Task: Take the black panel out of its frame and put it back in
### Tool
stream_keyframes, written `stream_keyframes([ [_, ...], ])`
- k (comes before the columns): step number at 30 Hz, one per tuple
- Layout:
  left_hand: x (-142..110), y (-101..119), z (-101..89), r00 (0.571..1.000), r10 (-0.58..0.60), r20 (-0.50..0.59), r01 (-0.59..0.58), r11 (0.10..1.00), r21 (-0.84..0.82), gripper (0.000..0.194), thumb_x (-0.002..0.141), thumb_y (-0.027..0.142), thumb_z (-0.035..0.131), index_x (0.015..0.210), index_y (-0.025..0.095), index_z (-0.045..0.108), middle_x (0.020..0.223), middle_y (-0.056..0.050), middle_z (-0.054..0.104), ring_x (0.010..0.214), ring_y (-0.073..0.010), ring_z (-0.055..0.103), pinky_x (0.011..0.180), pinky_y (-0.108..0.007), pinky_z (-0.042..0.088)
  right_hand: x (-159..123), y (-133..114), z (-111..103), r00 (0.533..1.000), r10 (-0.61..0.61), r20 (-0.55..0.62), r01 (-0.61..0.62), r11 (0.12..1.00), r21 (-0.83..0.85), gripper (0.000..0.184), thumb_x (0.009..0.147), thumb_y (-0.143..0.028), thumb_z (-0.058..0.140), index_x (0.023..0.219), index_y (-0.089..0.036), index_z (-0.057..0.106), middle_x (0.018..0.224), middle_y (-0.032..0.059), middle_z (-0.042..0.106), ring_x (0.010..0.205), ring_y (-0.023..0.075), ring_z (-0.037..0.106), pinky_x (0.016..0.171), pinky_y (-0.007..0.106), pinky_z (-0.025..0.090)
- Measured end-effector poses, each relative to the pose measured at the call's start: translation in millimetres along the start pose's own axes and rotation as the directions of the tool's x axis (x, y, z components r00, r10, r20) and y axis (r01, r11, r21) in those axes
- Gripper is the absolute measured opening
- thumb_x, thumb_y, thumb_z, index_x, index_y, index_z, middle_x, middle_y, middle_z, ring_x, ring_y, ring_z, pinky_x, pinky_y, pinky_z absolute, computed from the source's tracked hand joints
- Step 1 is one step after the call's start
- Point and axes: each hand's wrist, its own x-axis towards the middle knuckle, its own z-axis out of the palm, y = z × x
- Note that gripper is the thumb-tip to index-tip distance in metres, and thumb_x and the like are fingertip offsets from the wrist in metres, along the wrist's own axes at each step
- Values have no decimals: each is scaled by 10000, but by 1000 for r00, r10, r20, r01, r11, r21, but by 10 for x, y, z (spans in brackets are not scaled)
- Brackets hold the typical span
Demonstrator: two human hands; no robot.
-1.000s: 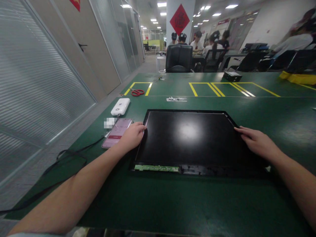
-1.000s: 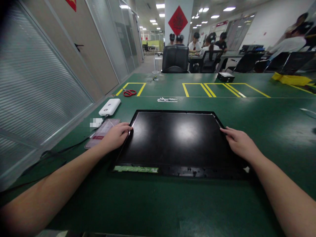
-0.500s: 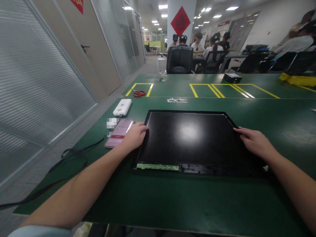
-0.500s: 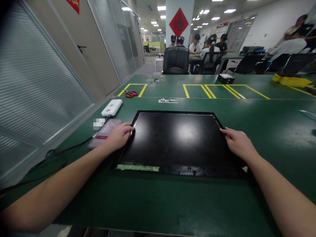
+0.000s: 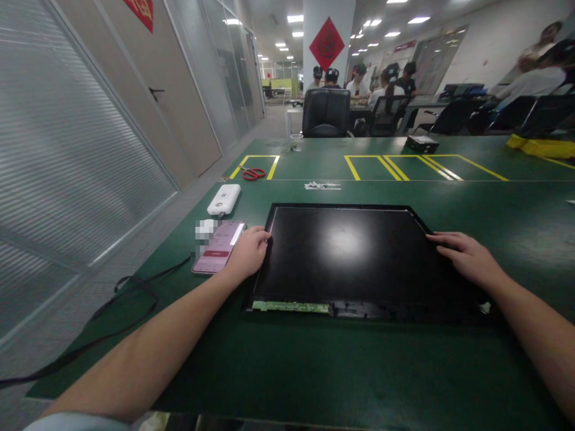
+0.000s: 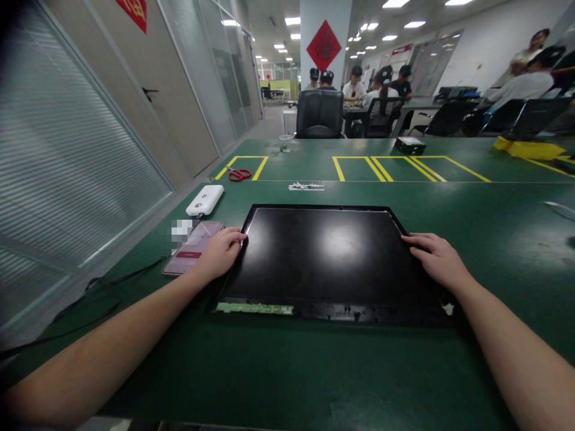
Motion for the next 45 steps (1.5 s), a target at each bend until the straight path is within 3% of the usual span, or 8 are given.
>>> stream_keyframes([
  [5,19,-5,57,999,-8,-49,6,999,-51,348,875,137,456,1014,161,774,1212,-140,743,1168,-282,681,1096,-485,512,-45,-56,-22,998,64,6,-65,997,47,415,790,-390,551,1086,-230,793,1281,113,702,1248,313,613,1154,480,389],
  [9,32,-26,63,998,-6,-61,1,998,-69,330,863,137,472,996,182,771,1204,-127,745,1169,-277,678,1104,-493,505,-51,-74,-26,999,49,-7,-49,997,66,378,788,-366,558,1054,-244,797,1264,101,708,1240,307,617,1149,471,391],
  [18,23,-16,30,998,-17,-54,11,994,-112,325,870,170,487,1005,210,780,1197,-95,752,1166,-278,677,1089,-489,519,-66,-132,-35,998,63,-16,-63,997,45,379,783,-347,545,1047,-236,794,1237,108,710,1219,302,627,1130,451,413],
  [28,40,-43,26,1000,-19,-20,17,994,-106,327,888,201,492,1033,160,782,1264,-141,730,1214,-286,666,1118,-460,489,-79,-152,-32,998,57,-13,-57,998,25,399,800,-348,539,1077,-219,796,1274,112,705,1228,295,622,1123,434,414],
  [39,27,-61,36,999,-6,-39,1,993,-119,289,857,206,528,1017,216,769,1202,-92,761,1190,-281,681,1106,-477,505,20,-136,-37,997,76,-30,-74,995,64,356,724,-347,578,966,-229,811,1087,91,715,1064,277,638,1029,420,461],
  [42,28,-49,48,998,-55,-35,50,987,-151,345,862,179,530,1158,192,709,1272,-115,742,1229,-279,676,1111,-463,501,40,-154,-59,988,150,-46,-145,985,98,355,697,-346,598,951,-228,817,1131,78,741,1130,291,628,1074,425,431],
  [45,25,-18,51,992,-124,-37,114,973,-202,527,856,134,538,1383,140,549,1362,-171,698,1277,-290,660,1113,-478,496,44,-155,-64,969,248,-23,-236,945,226,366,662,-327,646,967,-216,817,1065,72,775,1075,278,663,1031,411,472],
])
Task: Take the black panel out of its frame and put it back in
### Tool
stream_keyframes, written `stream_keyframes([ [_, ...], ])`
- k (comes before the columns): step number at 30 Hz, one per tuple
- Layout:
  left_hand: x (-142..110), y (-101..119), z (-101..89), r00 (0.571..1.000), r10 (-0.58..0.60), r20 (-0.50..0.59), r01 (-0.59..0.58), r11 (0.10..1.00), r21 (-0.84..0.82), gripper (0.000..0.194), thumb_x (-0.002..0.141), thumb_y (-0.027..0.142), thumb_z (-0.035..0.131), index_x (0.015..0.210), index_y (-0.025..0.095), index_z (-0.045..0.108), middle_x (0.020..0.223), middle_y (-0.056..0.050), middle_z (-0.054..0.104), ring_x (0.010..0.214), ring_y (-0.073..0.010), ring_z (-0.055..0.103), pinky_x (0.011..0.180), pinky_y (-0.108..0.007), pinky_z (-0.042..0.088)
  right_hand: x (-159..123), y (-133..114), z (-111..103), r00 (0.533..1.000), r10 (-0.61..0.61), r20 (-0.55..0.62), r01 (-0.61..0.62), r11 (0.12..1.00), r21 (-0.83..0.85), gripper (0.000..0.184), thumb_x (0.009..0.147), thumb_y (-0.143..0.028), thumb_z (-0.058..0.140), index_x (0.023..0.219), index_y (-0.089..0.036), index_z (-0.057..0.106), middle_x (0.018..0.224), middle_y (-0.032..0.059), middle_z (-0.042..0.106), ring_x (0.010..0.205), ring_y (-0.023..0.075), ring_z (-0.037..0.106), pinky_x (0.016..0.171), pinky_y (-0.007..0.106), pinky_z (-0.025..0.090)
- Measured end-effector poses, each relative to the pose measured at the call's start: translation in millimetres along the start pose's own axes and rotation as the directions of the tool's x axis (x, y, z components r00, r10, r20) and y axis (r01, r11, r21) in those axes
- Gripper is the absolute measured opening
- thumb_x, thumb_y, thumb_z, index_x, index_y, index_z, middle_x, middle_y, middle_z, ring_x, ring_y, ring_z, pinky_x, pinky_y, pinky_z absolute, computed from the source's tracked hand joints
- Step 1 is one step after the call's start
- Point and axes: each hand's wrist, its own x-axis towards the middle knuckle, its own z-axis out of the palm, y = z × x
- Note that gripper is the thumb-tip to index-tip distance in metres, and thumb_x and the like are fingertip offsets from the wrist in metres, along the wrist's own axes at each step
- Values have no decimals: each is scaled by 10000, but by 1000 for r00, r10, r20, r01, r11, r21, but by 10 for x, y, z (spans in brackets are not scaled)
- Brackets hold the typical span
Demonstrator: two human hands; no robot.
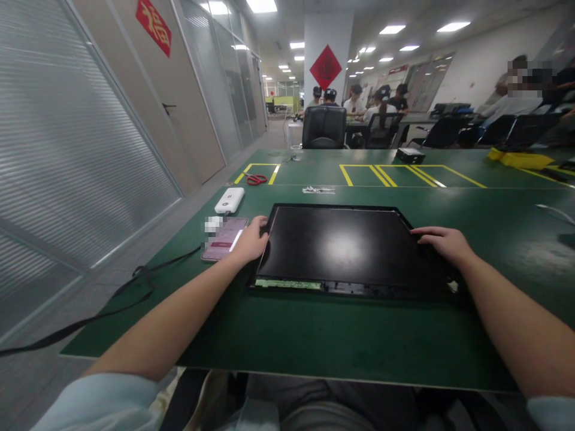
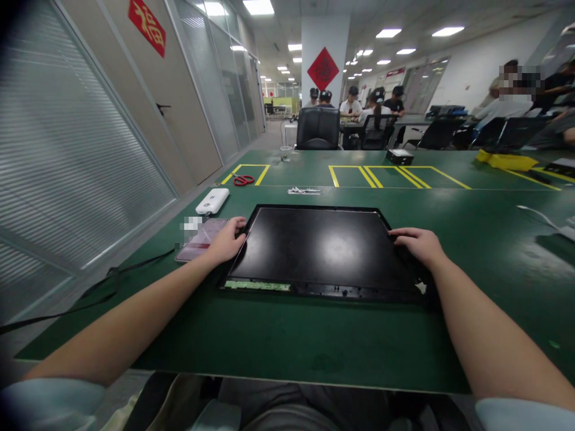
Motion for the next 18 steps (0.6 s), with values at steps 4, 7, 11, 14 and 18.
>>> stream_keyframes([
  [4,-7,12,1,1000,-20,-18,21,1000,10,618,841,126,568,1451,113,470,1458,-226,622,1382,-312,581,1161,-498,447,9,67,23,1000,-4,-23,5,997,73,369,644,-312,678,975,-226,817,945,57,791,959,260,714,959,434,537],
  [7,-1,-27,-1,1000,-20,18,20,1000,-7,633,860,147,550,1485,129,450,1450,-202,638,1383,-303,582,1175,-499,430,-6,128,37,999,-35,-17,35,999,31,379,686,-334,673,1022,-234,817,912,52,794,911,266,735,940,475,558],
  [11,12,-89,1,999,-20,49,25,994,-104,633,851,154,550,1480,169,481,1432,-152,663,1361,-289,604,1176,-497,429,-37,161,55,998,-57,41,55,998,41,449,723,-314,670,1151,-248,790,1072,49,798,1057,276,733,1041,495,518],
  [14,5,-100,0,996,-53,65,68,963,-262,630,817,139,573,1445,171,519,1406,-152,684,1350,-286,613,1176,-487,425,-20,187,90,995,-84,46,76,986,147,496,713,-249,664,1197,-266,769,1230,46,762,1223,283,677,1143,489,446],
  [18,-31,-31,-33,986,-135,95,165,820,-548,639,764,102,616,1390,210,542,1390,-125,698,1253,-293,677,1081,-490,514,47,257,138,995,-77,61,62,973,224,510,708,-208,670,1205,-279,760,1292,44,736,1306,292,626,1198,481,391],
])
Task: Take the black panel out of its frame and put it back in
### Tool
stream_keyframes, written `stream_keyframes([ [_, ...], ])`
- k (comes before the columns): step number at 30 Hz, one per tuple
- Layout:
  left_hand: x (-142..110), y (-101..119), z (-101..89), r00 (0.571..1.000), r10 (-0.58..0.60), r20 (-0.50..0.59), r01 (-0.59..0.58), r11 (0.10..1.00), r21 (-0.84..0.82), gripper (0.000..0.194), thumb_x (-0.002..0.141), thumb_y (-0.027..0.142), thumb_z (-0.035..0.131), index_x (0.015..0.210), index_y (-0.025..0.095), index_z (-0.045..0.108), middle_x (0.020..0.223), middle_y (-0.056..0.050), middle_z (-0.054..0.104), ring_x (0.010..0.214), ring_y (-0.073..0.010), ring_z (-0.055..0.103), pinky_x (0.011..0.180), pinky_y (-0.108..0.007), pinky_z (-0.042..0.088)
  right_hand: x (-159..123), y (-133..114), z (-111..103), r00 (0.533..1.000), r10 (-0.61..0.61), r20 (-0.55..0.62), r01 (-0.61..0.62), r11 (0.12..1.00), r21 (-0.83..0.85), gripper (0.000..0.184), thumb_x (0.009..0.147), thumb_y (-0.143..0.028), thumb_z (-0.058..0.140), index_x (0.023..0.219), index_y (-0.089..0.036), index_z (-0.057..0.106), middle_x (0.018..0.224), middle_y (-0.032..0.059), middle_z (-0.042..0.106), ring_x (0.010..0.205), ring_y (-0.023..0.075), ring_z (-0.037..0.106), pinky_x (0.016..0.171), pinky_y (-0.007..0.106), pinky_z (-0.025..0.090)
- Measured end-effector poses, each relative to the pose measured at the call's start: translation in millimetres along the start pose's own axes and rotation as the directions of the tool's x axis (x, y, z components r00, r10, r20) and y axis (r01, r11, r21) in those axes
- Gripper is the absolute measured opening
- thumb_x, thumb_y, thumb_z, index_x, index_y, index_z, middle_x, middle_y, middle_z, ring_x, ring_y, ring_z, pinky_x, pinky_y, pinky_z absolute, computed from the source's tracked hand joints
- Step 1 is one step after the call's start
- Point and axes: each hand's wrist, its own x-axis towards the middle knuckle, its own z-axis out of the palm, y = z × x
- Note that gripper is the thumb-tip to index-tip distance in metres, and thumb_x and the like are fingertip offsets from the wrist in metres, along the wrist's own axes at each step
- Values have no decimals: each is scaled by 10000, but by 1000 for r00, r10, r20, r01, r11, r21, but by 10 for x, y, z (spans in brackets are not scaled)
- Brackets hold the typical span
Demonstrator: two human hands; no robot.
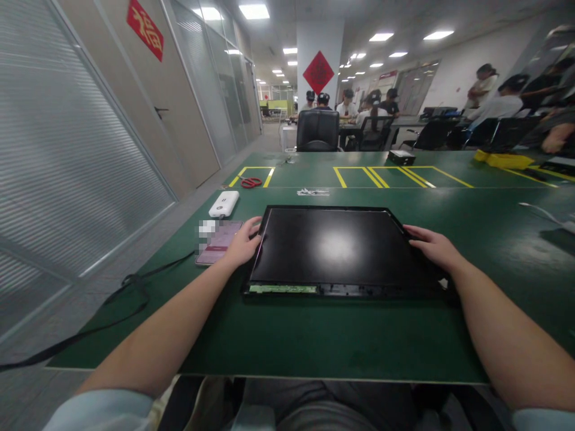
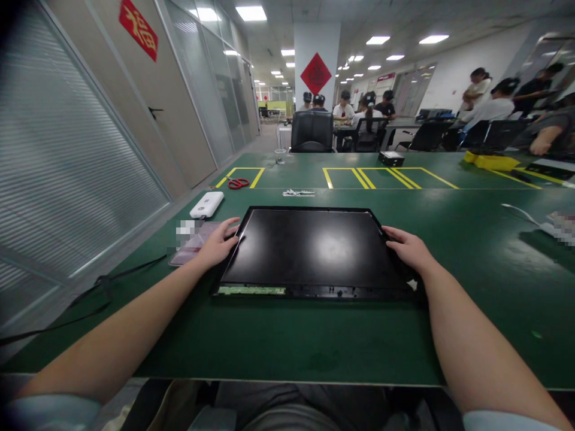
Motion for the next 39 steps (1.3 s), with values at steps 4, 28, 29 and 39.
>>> stream_keyframes([
  [4,-70,142,22,994,-89,-58,72,964,-256,561,734,55,633,1275,199,592,1356,-119,711,1104,-265,736,881,-375,604,31,54,-3,1000,14,16,-15,1000,17,507,716,-203,676,1210,-283,755,1287,40,738,1290,302,637,1201,504,390],
  [28,-170,412,131,905,-420,-64,294,729,-618,630,815,41,695,1406,185,534,614,27,679,439,-144,621,441,-228,524,-83,-164,-1,1000,10,-2,-10,971,-237,398,723,-244,629,1072,-303,813,1300,35,730,1268,322,644,1157,510,434],
  [29,-177,419,136,905,-421,-59,297,727,-619,644,807,39,713,1407,188,533,626,28,689,436,-140,619,449,-231,532,-84,-164,0,1000,10,1,-9,971,-241,403,730,-243,623,1081,-299,813,1308,36,726,1275,319,641,1162,507,429],
  [39,-219,413,151,904,-423,-65,303,740,-600,597,751,76,801,1314,139,614,603,17,708,427,-141,622,436,-224,511,-122,-230,15,1000,29,-1,-28,957,-288,437,756,-235,600,1138,-272,807,1330,41,715,1283,301,636,1154,472,441],
])
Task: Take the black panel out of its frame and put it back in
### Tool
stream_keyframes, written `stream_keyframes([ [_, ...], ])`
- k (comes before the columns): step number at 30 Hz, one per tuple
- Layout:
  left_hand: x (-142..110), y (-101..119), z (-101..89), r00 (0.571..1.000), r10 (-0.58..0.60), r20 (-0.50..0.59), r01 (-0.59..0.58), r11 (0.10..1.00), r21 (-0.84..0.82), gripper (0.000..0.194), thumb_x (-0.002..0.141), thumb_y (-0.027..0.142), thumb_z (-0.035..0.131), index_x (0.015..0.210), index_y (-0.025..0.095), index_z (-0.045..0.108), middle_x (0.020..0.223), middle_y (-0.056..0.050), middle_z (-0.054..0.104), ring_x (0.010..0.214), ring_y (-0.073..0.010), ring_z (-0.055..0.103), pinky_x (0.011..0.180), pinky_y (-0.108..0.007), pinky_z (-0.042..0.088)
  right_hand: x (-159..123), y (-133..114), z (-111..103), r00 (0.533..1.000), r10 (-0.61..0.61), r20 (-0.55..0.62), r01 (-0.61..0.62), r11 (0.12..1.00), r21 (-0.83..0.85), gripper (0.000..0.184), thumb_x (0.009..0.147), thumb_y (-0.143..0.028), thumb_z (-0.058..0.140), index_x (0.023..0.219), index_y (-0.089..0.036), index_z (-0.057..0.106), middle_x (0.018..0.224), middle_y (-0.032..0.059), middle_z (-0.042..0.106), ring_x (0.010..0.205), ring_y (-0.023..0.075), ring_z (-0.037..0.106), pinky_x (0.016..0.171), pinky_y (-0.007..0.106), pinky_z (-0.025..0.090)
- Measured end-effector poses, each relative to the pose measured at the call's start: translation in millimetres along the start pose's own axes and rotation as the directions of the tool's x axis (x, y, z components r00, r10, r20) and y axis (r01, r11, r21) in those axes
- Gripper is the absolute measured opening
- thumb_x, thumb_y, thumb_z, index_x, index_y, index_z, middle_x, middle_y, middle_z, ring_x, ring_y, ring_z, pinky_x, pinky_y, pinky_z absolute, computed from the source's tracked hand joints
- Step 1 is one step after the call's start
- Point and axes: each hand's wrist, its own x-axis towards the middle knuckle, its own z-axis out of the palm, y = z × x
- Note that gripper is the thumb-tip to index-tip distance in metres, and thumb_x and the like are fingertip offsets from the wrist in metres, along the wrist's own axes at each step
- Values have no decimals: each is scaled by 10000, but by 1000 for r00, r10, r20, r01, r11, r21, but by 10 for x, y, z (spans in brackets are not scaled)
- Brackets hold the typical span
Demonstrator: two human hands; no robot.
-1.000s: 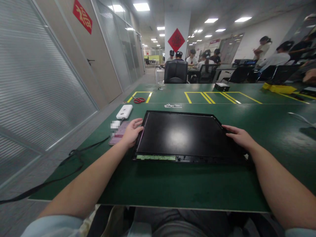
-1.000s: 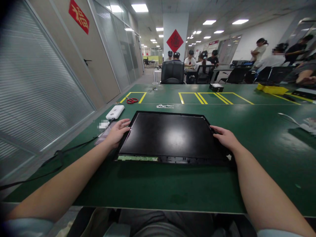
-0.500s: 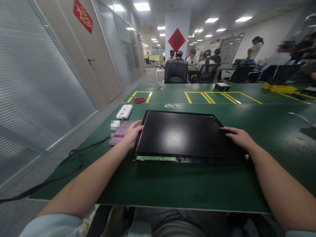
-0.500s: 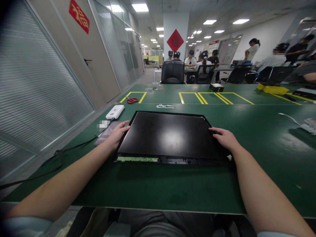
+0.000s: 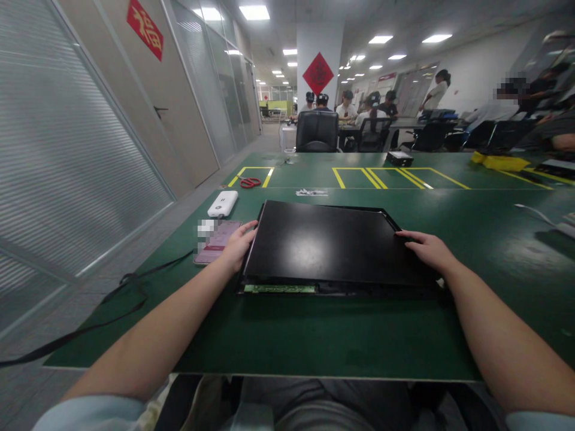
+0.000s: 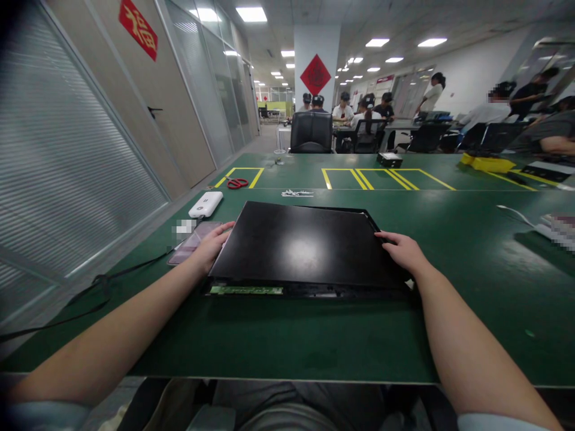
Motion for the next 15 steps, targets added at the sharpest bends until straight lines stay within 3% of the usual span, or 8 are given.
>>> stream_keyframes([
  [4,23,-23,-31,996,28,90,-32,998,44,365,671,38,765,1028,110,748,615,-21,727,468,-144,638,480,-236,531,0,7,12,1000,-22,-17,22,1000,3,430,751,-243,597,1122,-278,812,1275,36,742,1238,301,663,1122,477,475],
  [8,91,-52,-63,990,44,133,-53,996,69,442,557,0,611,943,125,787,623,-19,737,495,-164,645,493,-253,523,9,24,19,1000,-24,-20,25,1000,15,404,740,-253,610,1083,-294,819,1244,36,753,1208,307,679,1104,482,494],
  [11,145,-73,-65,991,43,128,-47,999,28,356,581,89,597,884,127,779,667,-51,752,635,-227,719,570,-300,571,20,51,30,999,-28,-27,29,999,35,397,731,-261,615,1071,-299,817,1237,33,755,1213,313,676,1113,501,482],
  [13,157,-88,-61,995,34,94,-37,999,24,193,656,197,653,814,145,751,673,-65,749,695,-254,738,616,-330,593,26,70,38,999,-43,-29,45,998,47,405,727,-266,615,1078,-295,813,1249,31,752,1237,316,662,1131,513,462],
  [15,144,-102,-62,997,53,62,-59,995,85,168,689,314,738,778,171,725,673,-49,745,685,-248,729,610,-329,588,29,77,43,998,-56,-27,57,997,51,406,725,-272,616,1080,-294,812,1256,26,749,1259,315,649,1147,514,444],
])
